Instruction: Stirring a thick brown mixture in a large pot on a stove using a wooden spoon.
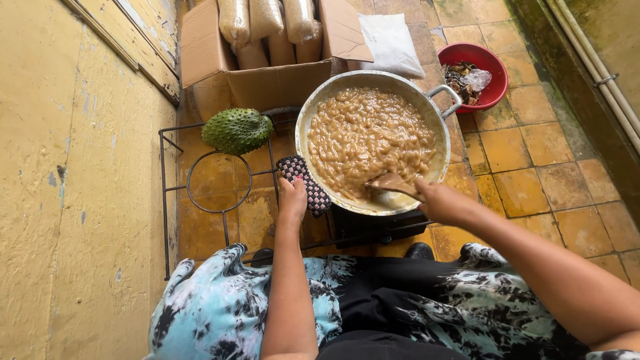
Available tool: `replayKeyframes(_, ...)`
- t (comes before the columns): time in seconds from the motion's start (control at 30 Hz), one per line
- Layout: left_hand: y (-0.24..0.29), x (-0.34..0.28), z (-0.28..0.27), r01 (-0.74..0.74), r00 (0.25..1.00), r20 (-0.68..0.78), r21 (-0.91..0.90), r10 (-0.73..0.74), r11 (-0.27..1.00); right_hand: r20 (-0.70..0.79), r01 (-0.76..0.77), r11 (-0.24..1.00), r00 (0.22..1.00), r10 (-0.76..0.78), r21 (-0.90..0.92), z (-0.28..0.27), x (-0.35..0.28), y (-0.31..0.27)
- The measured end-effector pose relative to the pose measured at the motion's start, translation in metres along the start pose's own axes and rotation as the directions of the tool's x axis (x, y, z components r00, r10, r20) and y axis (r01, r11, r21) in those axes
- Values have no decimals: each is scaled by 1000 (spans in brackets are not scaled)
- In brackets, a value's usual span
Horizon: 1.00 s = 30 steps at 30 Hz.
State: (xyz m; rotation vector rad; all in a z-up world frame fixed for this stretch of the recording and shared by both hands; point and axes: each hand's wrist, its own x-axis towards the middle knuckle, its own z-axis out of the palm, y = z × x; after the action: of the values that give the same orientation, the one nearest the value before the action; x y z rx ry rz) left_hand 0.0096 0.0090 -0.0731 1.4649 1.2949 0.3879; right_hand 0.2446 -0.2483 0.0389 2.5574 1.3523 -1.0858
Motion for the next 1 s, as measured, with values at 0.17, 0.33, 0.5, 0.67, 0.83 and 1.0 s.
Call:
replayKeyframes(0.17,20,-14,-3,7,1000,0,24,-7,1000,-82,-25,998,996,30,55,29,52,-19)
replayKeyframes(0.33,30,-26,-11,-7,1000,15,25,7,1000,-121,-75,952,986,115,297,29,87,-30)
replayKeyframes(0.5,17,-17,-6,-36,999,11,9,36,999,-61,-19,419,982,178,908,4,93,-14)
replayKeyframes(0.67,26,-28,-9,-23,1000,-1,22,23,999,-59,-13,357,980,190,934,-42,35,-24)
replayKeyframes(0.83,28,-30,-8,-15,1000,-9,38,15,999,-169,37,539,966,198,842,-49,26,-6)
replayKeyframes(1.0,25,-25,-6,-48,998,-36,25,49,999,-211,-143,980,962,171,140,-38,32,-2)
